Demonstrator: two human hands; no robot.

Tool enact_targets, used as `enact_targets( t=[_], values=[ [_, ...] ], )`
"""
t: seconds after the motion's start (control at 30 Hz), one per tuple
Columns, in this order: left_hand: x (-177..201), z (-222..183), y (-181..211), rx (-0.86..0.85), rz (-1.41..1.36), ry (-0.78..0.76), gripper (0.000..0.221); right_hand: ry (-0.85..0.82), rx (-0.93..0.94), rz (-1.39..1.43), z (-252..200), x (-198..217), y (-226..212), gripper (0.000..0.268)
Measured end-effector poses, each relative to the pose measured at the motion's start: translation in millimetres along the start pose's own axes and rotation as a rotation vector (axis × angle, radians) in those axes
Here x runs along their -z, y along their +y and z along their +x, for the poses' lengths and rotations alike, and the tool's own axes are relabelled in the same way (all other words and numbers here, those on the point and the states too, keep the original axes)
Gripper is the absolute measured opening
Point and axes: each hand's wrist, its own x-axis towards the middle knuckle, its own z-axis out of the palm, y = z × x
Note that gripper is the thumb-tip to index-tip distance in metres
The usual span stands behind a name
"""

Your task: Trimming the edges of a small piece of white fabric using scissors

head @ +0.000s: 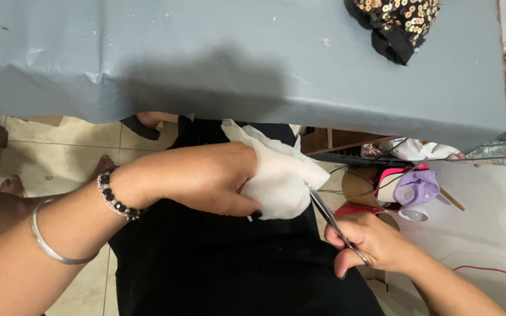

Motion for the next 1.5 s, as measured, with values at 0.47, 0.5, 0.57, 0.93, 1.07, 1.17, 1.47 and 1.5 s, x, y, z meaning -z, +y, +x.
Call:
enact_targets(
  t=[0.47, 0.5, 0.57, 0.93, 1.07, 1.17, 1.47, 1.5],
  values=[
    [-10, 6, -3, -0.058, -0.265, 0.136, 0.032, -0.043, -0.021, -0.007, -4, 1, -1, 0.049],
    [-15, 10, -7, 0.005, -0.168, 0.194, 0.054, -0.040, -0.040, -0.025, -5, 1, 0, 0.051],
    [-18, 12, -5, -0.002, -0.179, 0.204, 0.054, -0.023, -0.016, -0.036, -5, 0, -1, 0.051],
    [-31, 17, 1, -0.026, -0.125, 0.269, 0.050, -0.057, 0.010, -0.034, 9, 11, -14, 0.055],
    [-32, 14, 4, -0.180, -0.207, 0.310, 0.032, -0.041, 0.059, 0.010, 17, 15, -22, 0.057],
    [-31, 13, 5, -0.217, -0.247, 0.312, 0.024, -0.035, 0.086, -0.002, 18, 15, -21, 0.057],
    [-30, 12, 10, -0.207, -0.246, 0.320, 0.028, -0.041, 0.091, -0.001, 19, 15, -21, 0.056],
    [-30, 12, 11, -0.200, -0.260, 0.311, 0.025, -0.041, 0.096, 0.000, 20, 15, -21, 0.056]
  ],
)
